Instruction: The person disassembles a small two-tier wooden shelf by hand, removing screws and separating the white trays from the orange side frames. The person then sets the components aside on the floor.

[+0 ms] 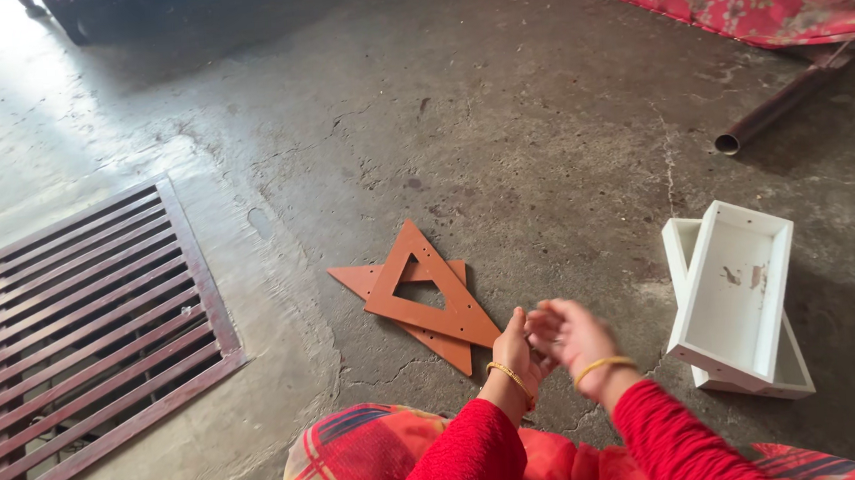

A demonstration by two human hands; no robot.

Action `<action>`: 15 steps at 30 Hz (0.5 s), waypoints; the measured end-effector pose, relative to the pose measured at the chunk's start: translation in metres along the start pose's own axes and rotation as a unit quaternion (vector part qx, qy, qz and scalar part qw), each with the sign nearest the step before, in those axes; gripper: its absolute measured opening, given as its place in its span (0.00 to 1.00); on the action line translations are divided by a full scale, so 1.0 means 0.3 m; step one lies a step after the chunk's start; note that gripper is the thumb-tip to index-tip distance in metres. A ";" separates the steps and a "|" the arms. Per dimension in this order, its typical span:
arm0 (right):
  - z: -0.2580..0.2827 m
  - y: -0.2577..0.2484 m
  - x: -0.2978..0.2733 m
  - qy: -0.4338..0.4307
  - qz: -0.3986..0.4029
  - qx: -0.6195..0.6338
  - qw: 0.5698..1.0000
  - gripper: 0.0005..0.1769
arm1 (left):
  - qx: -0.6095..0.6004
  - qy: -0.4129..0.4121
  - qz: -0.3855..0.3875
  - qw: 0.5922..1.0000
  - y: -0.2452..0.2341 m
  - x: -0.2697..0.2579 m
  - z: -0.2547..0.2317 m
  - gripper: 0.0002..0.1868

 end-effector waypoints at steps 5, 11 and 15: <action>-0.156 0.155 -0.159 0.010 0.071 -0.055 0.996 0.25 | -0.029 0.003 -0.152 0.988 -0.140 0.002 -0.005 0.29; -0.065 -0.010 0.003 -0.083 0.041 -0.120 0.988 0.20 | 0.037 -0.008 -0.074 0.997 -0.167 0.107 0.012 0.21; -0.080 -0.223 0.138 -0.014 -0.012 -0.225 0.974 0.17 | 0.264 0.007 -0.116 0.957 -0.232 0.106 -0.032 0.26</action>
Point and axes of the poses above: each hand's wrist, its own x-axis towards the middle knuckle, its own y-axis out of the palm, z = x × y, the point moved 10 cm from there along x, towards the middle knuckle, and after that the axes turned 15 degrees about x, right-handed, at the moved point
